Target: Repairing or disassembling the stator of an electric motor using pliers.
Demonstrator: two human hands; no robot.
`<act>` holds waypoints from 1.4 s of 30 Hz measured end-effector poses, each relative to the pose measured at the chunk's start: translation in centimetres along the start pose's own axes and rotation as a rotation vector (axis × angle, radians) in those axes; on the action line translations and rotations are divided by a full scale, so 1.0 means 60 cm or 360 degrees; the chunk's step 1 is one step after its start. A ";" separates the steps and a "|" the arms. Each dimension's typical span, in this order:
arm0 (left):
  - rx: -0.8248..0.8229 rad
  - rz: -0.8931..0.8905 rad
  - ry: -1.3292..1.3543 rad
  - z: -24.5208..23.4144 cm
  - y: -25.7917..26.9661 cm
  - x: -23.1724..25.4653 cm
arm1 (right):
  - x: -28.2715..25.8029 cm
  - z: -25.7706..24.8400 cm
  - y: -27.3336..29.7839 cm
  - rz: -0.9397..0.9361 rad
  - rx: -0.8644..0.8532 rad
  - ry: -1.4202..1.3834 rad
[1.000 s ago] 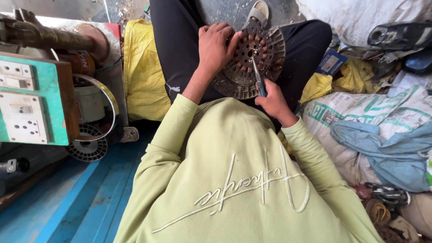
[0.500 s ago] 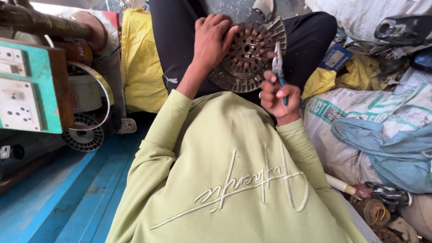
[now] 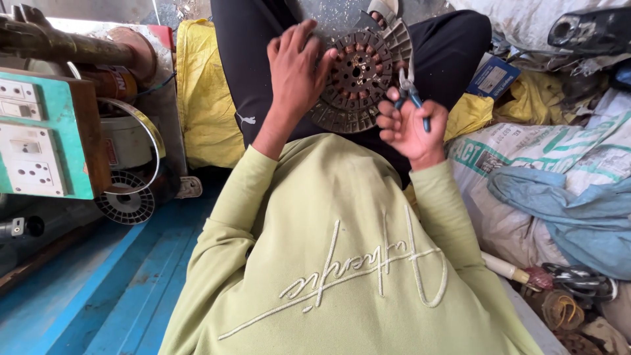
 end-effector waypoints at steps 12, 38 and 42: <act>-0.0068 0.0166 0.0324 0.075 -0.108 -0.015 | 0.045 0.001 0.060 0.0117 0.0065 0.0301; -0.0012 0.0041 0.0265 0.109 -0.097 -0.013 | 0.054 -0.044 0.055 0.0380 0.0338 0.0514; 0.0005 0.0062 0.0261 0.094 -0.098 -0.003 | 0.057 -0.063 0.048 0.0253 0.0295 0.0601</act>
Point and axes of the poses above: each hand's wrist, its own y-axis away from the middle knuckle, its own z-axis out of the palm, x = y × z, the point moved 3 cm from there along -y, towards the middle knuckle, and after that the axes turned 14 degrees about -y, right-handed, at the moved point
